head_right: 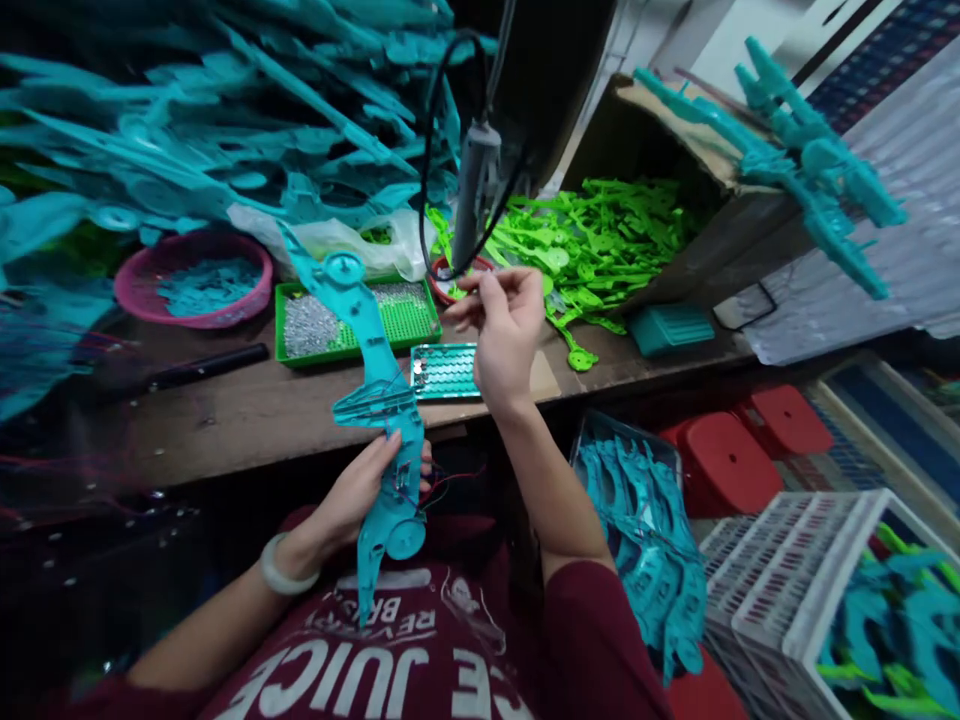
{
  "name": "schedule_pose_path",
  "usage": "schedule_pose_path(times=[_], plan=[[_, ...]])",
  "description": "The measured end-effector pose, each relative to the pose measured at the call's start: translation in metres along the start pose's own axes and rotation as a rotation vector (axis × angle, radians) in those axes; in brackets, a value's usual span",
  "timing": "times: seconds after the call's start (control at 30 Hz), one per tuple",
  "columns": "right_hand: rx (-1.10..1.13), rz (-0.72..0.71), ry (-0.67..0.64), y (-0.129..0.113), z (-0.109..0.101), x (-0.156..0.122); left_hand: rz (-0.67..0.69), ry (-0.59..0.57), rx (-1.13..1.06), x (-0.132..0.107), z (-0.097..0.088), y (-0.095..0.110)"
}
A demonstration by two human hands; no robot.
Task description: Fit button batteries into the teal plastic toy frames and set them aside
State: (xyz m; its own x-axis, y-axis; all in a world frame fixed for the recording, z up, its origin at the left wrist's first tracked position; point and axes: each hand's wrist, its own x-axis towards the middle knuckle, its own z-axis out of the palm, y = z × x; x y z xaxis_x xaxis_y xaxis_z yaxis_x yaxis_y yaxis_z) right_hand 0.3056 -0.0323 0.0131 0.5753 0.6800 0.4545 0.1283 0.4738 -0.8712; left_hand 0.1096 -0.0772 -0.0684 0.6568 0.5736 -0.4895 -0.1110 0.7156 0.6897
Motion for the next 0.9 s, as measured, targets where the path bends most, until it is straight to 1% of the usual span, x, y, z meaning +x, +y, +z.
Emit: schedule_pose_path(times=[0.07,0.1,0.2,0.23,0.27,0.3,0.37,0.43,0.47,0.57,0.63,0.67,0.7,0.77,0.83,0.9], plan=[[-0.025,-0.018,0.024,0.006,-0.005,0.001,-0.046,-0.068,0.017,-0.009,-0.007,-0.009],[-0.036,-0.014,0.010,0.008,-0.007,0.001,-0.066,-0.120,0.018,-0.013,-0.012,-0.013],[-0.057,0.043,-0.108,0.015,-0.009,-0.003,-0.115,-0.342,0.007,-0.025,-0.029,-0.019],[-0.062,0.067,-0.154,0.016,-0.009,-0.004,-0.119,-0.399,0.017,-0.028,-0.034,-0.019],[-0.064,0.089,-0.193,0.017,-0.008,-0.004,-0.112,-0.427,0.037,-0.031,-0.037,-0.019],[-0.064,0.105,-0.220,0.018,-0.008,-0.004,-0.101,-0.425,0.065,-0.034,-0.040,-0.018],[-0.057,0.122,-0.242,0.018,-0.007,-0.003,-0.088,-0.370,0.117,-0.039,-0.041,-0.018],[-0.050,0.128,-0.248,0.018,-0.005,-0.002,-0.082,-0.334,0.125,-0.043,-0.038,-0.018],[-0.048,0.130,-0.249,0.017,-0.004,-0.002,-0.090,-0.337,0.104,-0.043,-0.036,-0.019],[-0.056,0.145,-0.261,0.015,-0.001,-0.003,-0.196,-0.356,-0.012,-0.041,-0.027,-0.020],[-0.079,0.158,-0.263,0.012,0.001,-0.005,-0.261,-0.332,-0.059,-0.037,-0.023,-0.021],[-0.096,0.156,-0.252,0.010,0.002,-0.005,-0.263,-0.309,-0.056,-0.035,-0.021,-0.021],[-0.114,0.143,-0.227,0.008,0.003,-0.006,-0.239,-0.284,-0.037,-0.033,-0.020,-0.020],[-0.146,0.072,-0.126,0.001,0.004,-0.008,-0.143,-0.231,0.052,-0.030,-0.020,-0.020],[-0.168,-0.038,0.013,-0.006,0.003,-0.008,-0.003,-0.159,0.222,-0.027,-0.021,-0.019],[-0.182,-0.148,0.141,-0.016,-0.002,-0.008,0.131,-0.052,0.418,-0.024,-0.024,-0.017]])
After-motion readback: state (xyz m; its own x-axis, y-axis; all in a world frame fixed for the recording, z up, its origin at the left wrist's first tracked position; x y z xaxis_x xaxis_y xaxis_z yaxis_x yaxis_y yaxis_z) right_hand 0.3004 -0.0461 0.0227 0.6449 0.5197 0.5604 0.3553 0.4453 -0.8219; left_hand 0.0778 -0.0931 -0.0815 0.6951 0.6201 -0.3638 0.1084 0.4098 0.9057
